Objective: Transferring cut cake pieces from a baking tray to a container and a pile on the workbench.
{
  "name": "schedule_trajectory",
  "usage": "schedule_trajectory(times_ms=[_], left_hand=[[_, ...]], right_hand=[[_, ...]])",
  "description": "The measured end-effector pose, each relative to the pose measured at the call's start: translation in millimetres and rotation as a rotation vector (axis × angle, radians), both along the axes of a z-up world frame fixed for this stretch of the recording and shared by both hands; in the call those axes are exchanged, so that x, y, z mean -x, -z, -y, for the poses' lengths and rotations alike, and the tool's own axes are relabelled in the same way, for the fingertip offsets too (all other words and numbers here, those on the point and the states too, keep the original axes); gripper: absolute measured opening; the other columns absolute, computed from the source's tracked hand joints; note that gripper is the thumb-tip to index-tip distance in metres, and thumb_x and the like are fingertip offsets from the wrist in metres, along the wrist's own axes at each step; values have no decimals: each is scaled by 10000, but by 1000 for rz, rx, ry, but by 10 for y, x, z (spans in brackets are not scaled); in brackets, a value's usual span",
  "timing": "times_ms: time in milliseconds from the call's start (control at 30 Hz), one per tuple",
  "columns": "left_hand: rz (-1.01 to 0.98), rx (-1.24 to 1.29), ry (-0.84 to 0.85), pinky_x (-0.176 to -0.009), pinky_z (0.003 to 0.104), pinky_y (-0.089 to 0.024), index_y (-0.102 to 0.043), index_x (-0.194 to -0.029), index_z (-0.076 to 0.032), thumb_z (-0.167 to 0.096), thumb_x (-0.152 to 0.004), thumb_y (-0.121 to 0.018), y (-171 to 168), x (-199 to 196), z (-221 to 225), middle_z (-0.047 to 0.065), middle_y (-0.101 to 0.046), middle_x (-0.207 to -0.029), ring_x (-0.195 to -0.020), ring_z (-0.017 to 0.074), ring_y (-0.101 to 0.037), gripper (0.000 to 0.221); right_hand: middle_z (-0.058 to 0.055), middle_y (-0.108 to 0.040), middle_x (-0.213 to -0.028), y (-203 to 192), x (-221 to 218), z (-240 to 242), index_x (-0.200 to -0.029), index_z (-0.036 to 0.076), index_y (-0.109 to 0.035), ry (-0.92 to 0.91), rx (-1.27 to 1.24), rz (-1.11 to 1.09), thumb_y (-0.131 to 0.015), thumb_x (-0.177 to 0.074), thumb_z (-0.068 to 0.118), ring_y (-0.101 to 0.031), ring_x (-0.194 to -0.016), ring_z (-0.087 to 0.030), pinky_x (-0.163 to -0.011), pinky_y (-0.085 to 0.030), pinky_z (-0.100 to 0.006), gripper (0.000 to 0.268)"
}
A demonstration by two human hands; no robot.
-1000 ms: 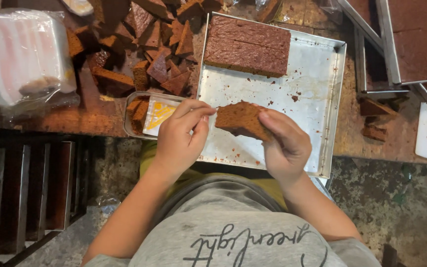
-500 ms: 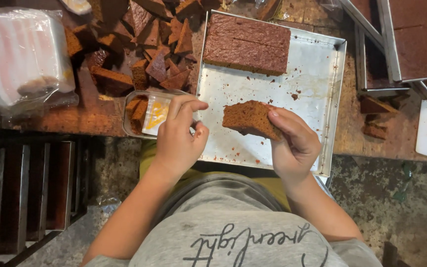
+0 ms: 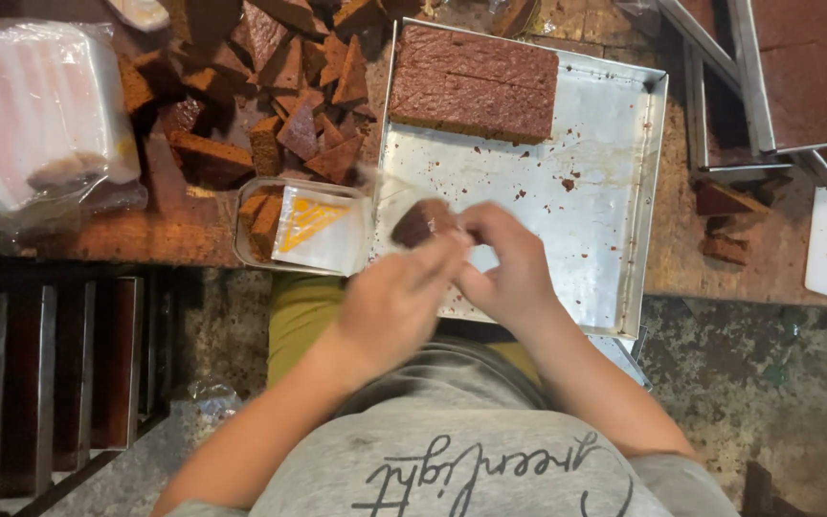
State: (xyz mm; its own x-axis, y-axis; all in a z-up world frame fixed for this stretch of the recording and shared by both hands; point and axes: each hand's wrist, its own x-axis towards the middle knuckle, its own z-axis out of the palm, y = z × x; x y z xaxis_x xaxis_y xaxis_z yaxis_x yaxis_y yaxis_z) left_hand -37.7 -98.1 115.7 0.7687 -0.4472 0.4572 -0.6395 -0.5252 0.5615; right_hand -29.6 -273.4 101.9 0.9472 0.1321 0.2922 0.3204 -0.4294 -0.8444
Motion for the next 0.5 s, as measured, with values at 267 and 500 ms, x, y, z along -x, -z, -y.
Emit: schedule_trajectory(times_ms=[267, 500], left_hand=[[-178, -25, 271, -701, 404, -591, -660, -1281, -83, -12, -884, -552, 437, 183, -101, 82, -665, -1210, -846, 320, -734, 417], [-277, -219, 149, -804, 462, -459, -648, -1066, -71, -94, -821, -629, 1027, 319, -475, 124, -618, -1041, -979, 347, -576, 247]], right_hand=[[-143, -652, -650, -229, -47, 600, -1263, -131, -650, -244, 138, -880, -526, -1011, 49, -574, -541, -178, -573, -569, -286, 333], [-25, -668, -1220, -230, 124, 1552, -1392, 149, -505, 748, -648, -250, -566, -1030, 80, -701, -1039, -169, -899, -629, -252, 374]])
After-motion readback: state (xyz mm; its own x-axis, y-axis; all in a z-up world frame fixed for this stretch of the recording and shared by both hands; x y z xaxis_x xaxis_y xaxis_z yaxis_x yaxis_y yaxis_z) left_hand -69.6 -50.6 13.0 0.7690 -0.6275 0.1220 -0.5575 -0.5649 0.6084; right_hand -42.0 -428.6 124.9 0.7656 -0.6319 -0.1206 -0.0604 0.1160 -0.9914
